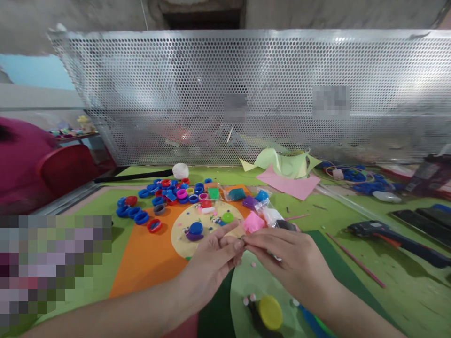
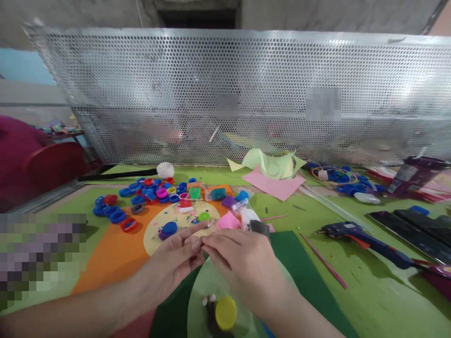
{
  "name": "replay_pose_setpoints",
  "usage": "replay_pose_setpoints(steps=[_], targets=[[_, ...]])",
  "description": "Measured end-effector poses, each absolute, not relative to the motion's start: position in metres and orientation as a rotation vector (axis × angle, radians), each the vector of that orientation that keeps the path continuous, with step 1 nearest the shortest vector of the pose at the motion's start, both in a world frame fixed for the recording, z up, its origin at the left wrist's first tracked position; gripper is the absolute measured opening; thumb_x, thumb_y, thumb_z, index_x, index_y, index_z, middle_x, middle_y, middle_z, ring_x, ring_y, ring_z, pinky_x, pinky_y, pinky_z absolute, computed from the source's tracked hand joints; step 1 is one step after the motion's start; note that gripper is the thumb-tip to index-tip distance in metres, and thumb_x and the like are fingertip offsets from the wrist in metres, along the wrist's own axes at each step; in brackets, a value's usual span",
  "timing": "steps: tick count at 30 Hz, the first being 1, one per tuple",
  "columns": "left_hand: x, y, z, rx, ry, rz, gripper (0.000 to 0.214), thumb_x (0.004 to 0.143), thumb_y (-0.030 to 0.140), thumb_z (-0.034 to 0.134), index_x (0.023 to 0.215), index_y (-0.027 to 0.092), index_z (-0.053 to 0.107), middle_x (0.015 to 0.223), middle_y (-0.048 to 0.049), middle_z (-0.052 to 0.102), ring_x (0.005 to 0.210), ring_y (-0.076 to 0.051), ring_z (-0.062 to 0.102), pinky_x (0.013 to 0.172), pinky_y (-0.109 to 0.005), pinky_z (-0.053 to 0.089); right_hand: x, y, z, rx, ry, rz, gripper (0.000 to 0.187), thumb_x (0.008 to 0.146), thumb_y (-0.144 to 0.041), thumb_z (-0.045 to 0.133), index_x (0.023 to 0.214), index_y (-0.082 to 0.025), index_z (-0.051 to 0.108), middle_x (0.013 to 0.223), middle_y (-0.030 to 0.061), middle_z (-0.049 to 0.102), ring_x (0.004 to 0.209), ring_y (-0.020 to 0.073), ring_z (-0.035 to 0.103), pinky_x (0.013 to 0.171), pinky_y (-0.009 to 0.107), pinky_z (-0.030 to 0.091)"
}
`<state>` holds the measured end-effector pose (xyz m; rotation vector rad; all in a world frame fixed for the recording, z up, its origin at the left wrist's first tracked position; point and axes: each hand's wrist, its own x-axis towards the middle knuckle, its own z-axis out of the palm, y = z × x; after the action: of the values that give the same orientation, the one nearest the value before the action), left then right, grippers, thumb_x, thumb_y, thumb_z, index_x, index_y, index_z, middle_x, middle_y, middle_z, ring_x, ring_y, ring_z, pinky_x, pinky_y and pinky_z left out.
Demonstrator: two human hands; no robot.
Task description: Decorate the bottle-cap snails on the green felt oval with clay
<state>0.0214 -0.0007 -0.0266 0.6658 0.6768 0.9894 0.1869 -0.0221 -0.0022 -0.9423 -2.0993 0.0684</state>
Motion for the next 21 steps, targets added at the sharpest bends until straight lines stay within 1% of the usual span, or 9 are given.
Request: replay_pose_setpoints(steps=[2, 5, 8, 12, 16, 21], targets=[[0.021, -0.001, -0.024, 0.684, 0.694, 1.03, 0.063, 0.059, 0.021, 0.082, 0.114, 0.014, 0.053, 0.057, 0.0055, 0.057, 0.054, -0.006, 0.049, 0.059, -0.018, 0.041, 0.186, -0.023, -0.002, -0.95, -2.08, 0.119, 0.017, 0.084, -0.017, 0.053, 0.093, -0.022, 0.066, 0.089, -0.0002, 0.071, 0.077, 0.0127, 0.066, 0.07, 0.023, 0.052], [0.021, -0.003, -0.019, 0.723, 0.736, 1.08, 0.066, 0.056, 0.021, 0.084, 0.114, 0.014, 0.052, 0.051, 0.0075, 0.055, 0.051, -0.006, 0.048, 0.059, -0.019, 0.04, 0.185, -0.023, -0.001, -0.979, -2.031, 0.204, 0.017, 0.083, -0.017, 0.054, 0.091, -0.024, 0.067, 0.088, -0.001, 0.071, 0.077, 0.0123, 0.066, 0.069, 0.022, 0.053], [0.022, -0.004, -0.015, 0.739, 0.747, 1.083, 0.064, 0.056, 0.019, 0.083, 0.112, 0.013, 0.053, 0.051, 0.0072, 0.056, 0.052, -0.006, 0.048, 0.06, -0.019, 0.04, 0.184, -0.023, 0.0, -1.014, -2.013, 0.239, 0.016, 0.081, -0.016, 0.056, 0.088, -0.024, 0.067, 0.086, -0.0016, 0.071, 0.075, 0.0119, 0.066, 0.068, 0.022, 0.053], [0.022, -0.004, -0.013, 0.738, 0.746, 1.067, 0.06, 0.056, 0.018, 0.083, 0.108, 0.013, 0.054, 0.051, 0.0068, 0.057, 0.053, -0.006, 0.049, 0.061, -0.02, 0.04, 0.185, -0.023, 0.0, -0.998, -2.047, 0.224, 0.016, 0.082, -0.014, 0.054, 0.088, -0.023, 0.066, 0.088, -0.0011, 0.07, 0.077, 0.0112, 0.065, 0.068, 0.021, 0.052], [0.022, -0.004, -0.015, 0.723, 0.751, 1.068, 0.063, 0.053, 0.019, 0.084, 0.107, 0.013, 0.052, 0.052, 0.0069, 0.056, 0.052, -0.006, 0.048, 0.06, -0.02, 0.04, 0.186, -0.023, -0.001, -0.937, -2.107, 0.108, 0.016, 0.085, -0.014, 0.05, 0.091, -0.02, 0.064, 0.089, 0.0001, 0.07, 0.075, 0.0109, 0.065, 0.068, 0.022, 0.051], [0.022, -0.004, -0.021, 0.731, 0.737, 1.069, 0.055, 0.059, 0.018, 0.081, 0.106, 0.014, 0.052, 0.054, 0.0068, 0.054, 0.054, -0.006, 0.048, 0.061, -0.02, 0.04, 0.186, -0.022, -0.003, -0.884, -2.157, -0.194, 0.015, 0.086, -0.016, 0.049, 0.089, -0.019, 0.063, 0.088, 0.0002, 0.07, 0.069, 0.0125, 0.065, 0.056, 0.024, 0.048]])
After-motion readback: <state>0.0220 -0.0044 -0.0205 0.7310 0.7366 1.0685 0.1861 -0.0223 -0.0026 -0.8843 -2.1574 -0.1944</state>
